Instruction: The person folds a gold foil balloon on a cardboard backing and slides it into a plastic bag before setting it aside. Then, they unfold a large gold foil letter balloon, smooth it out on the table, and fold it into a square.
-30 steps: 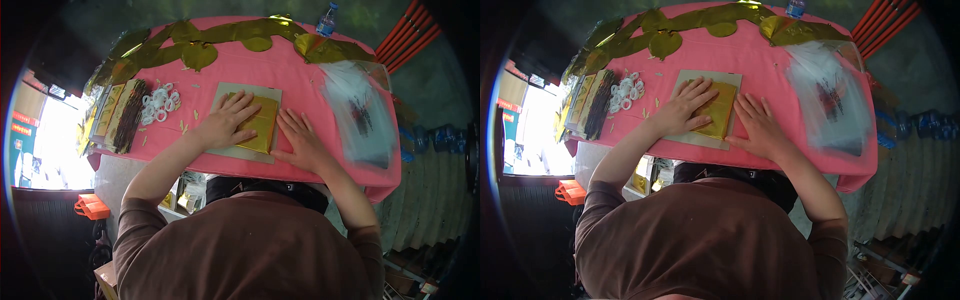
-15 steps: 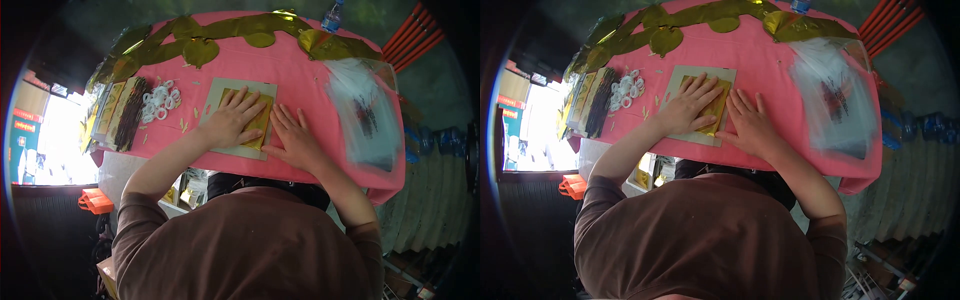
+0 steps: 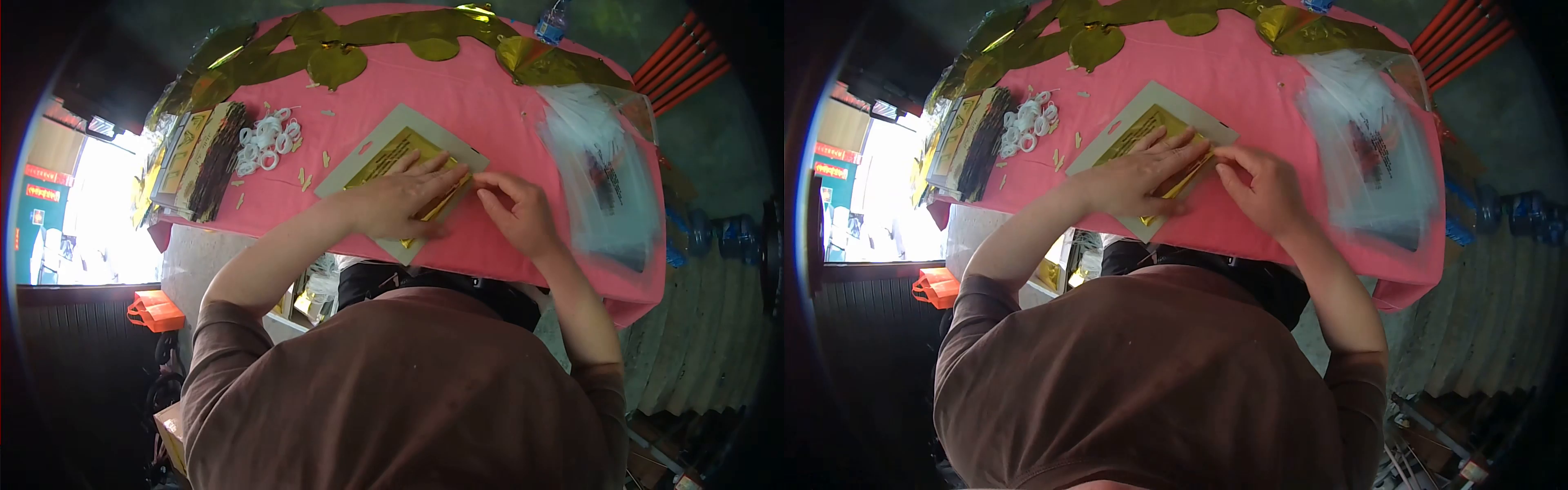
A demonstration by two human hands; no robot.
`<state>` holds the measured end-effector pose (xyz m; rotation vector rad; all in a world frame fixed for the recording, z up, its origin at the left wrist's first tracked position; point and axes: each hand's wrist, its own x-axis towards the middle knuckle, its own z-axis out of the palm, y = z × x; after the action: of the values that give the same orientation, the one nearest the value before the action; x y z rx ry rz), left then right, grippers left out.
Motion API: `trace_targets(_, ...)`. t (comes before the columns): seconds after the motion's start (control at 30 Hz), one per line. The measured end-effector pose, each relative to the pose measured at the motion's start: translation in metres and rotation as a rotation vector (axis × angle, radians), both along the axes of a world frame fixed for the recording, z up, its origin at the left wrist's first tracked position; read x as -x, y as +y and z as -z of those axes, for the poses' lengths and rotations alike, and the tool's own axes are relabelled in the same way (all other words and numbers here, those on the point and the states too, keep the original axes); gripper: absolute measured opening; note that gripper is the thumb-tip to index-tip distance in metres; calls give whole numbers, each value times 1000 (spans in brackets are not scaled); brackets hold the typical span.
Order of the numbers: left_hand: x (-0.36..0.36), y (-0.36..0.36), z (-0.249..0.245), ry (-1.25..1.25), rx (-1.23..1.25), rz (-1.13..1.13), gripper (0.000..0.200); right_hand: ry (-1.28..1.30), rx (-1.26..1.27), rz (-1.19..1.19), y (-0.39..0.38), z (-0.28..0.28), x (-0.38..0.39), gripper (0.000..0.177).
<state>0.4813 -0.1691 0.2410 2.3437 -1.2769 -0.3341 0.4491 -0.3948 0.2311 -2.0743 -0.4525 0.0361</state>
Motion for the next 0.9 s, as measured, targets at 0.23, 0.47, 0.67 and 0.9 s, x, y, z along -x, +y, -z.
trace_targets(0.23,8,12,1,23,5,-18,76,-607,349,-5,2,7,7,8)
trace_targets(0.47,47,16,12,-326,-31,-211,68,-584,446,-71,3,-2,4,12)
trace_targets(0.67,59,13,9,-424,175,-71,45,-641,469,-242,15,-2,-2,12)
trace_targets(0.9,78,-5,21,-633,244,-184,37,-644,607,-414,20,-5,-15,14)
